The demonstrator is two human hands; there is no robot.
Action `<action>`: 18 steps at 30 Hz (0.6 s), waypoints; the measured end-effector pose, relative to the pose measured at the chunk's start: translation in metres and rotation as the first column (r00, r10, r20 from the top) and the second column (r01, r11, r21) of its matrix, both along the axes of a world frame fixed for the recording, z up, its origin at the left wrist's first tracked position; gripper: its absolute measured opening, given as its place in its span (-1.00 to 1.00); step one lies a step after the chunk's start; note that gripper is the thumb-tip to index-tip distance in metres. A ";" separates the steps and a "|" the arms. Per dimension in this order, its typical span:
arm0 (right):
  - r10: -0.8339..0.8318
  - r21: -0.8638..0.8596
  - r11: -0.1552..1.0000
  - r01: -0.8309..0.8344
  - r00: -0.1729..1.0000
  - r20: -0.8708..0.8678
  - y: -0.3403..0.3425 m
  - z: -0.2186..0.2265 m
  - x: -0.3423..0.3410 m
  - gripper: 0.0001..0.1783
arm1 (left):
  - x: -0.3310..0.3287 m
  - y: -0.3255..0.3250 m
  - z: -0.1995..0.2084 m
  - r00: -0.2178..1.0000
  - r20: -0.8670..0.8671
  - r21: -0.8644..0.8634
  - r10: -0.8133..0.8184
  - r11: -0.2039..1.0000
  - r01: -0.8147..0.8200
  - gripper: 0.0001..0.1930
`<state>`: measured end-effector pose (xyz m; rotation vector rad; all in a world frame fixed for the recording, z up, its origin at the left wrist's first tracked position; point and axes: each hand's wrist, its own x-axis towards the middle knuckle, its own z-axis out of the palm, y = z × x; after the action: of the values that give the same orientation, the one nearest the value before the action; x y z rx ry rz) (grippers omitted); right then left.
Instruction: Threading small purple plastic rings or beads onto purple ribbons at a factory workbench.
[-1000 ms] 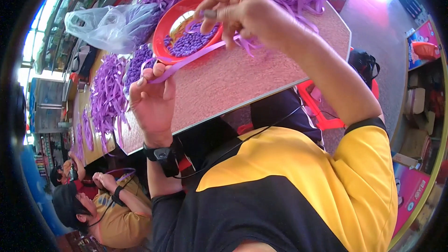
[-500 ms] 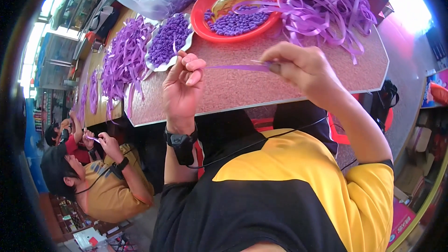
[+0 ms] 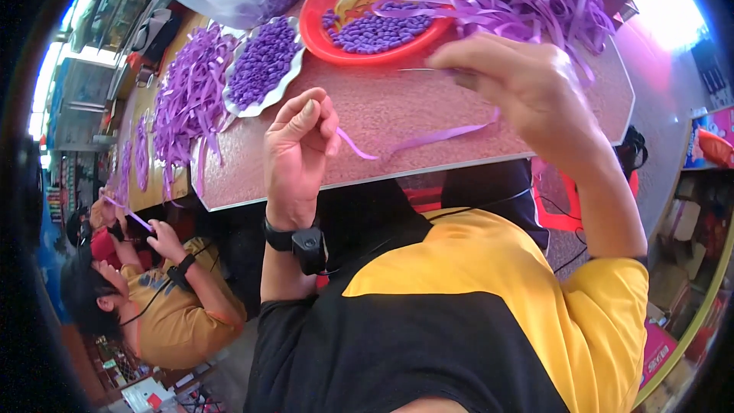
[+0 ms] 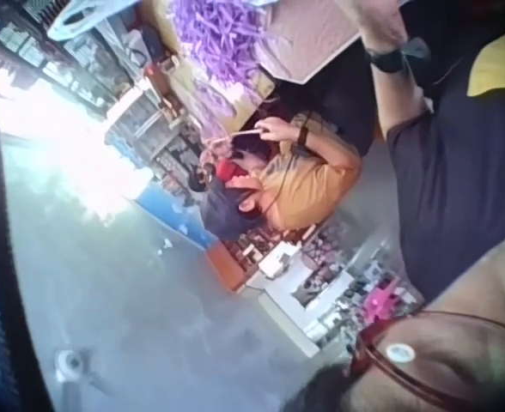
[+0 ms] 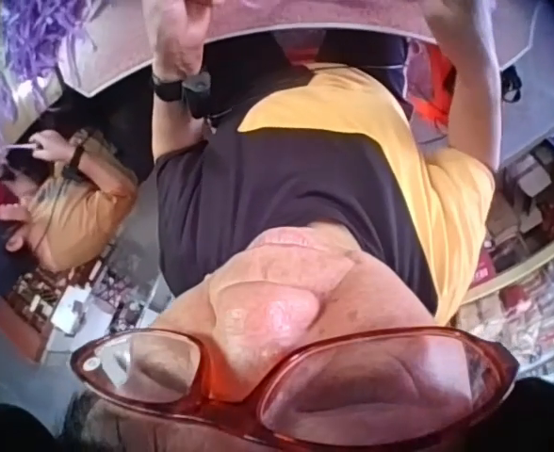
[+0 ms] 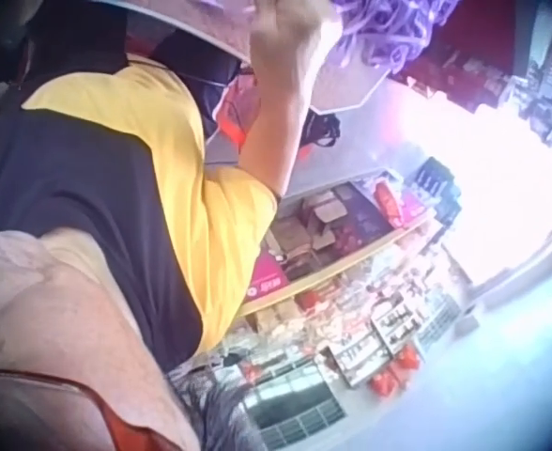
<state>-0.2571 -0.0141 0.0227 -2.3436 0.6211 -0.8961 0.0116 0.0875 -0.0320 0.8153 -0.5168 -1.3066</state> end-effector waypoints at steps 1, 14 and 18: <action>-0.007 0.001 1.000 0.007 1.000 -0.006 -0.004 -0.002 0.009 -0.70 | -0.004 0.002 0.001 1.000 0.018 0.009 -0.016 1.000 0.016 -0.82; 0.235 -0.056 0.971 -0.232 0.970 0.061 -0.014 -0.022 0.043 -0.79 | -0.027 0.003 0.005 0.984 0.175 -0.022 -0.038 0.999 0.042 -0.76; 0.248 -0.055 0.968 -0.244 0.966 0.075 -0.017 -0.027 0.042 -0.79 | -0.028 0.001 0.002 0.984 0.177 -0.098 -0.017 0.995 0.035 -0.73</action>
<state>-0.2149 -0.0311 -0.0040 -2.3462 0.2706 -0.8933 -0.0163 0.0888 -0.0305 0.8465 -0.7307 -1.2281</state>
